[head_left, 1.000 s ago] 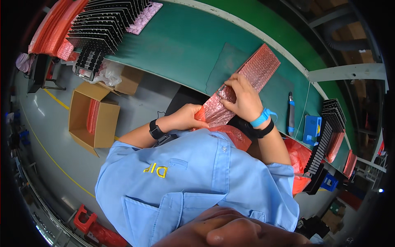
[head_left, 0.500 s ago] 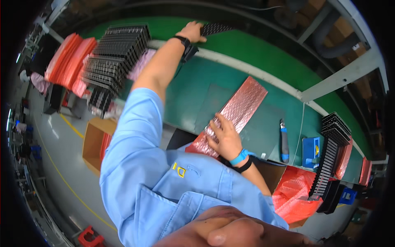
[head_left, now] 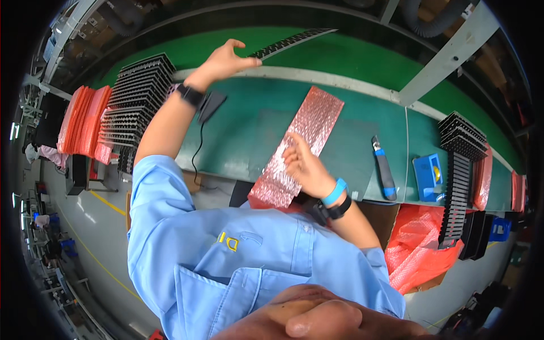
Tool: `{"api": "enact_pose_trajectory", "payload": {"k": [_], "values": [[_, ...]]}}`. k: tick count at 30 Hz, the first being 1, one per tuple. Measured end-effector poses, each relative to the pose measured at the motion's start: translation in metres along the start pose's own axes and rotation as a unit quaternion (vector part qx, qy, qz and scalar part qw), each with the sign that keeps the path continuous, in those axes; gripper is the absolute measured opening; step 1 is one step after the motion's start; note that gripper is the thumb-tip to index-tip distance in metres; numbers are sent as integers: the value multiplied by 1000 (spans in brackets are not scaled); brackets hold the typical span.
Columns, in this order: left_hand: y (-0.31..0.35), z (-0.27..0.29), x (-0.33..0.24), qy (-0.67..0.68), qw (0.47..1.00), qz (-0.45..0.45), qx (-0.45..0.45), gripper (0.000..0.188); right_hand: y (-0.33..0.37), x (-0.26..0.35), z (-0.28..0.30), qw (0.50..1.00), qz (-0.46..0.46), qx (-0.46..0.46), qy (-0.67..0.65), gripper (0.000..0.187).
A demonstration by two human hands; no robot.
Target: The recorder is wrapping electronic components in red bubble wrap and organizing them.
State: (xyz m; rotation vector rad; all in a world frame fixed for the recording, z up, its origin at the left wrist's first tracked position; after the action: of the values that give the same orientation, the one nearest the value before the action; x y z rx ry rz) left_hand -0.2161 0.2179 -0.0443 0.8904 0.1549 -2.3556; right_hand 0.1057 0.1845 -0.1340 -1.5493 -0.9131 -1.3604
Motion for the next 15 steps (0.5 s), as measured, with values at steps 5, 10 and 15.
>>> {"api": "enact_pose_trajectory", "payload": {"k": [5,10,15], "values": [[205,-44,-36,-15,986,-156,-57,92,-6,-3,11,945,-92,-78,-303,51],[268,-101,-3,140,977,-117,-112,93,-3,-21,26,919,-110,-189,-328,27],[272,-129,20,38,975,-142,-167,80,-5,-17,25,904,-132,-231,-333,19]]}}
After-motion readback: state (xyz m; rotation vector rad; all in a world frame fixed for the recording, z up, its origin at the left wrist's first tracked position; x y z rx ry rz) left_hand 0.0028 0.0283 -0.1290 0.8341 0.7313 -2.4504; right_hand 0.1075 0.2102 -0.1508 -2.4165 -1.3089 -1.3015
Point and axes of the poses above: each hand's wrist, its own y-axis away from the middle knuckle, its own z-axis out of the back of the hand, x = y × z, the point moved 6 cm from there along -y, towards the middle knuckle, and after that the axes turned 6 degrees about z, right-handed, at the moved point
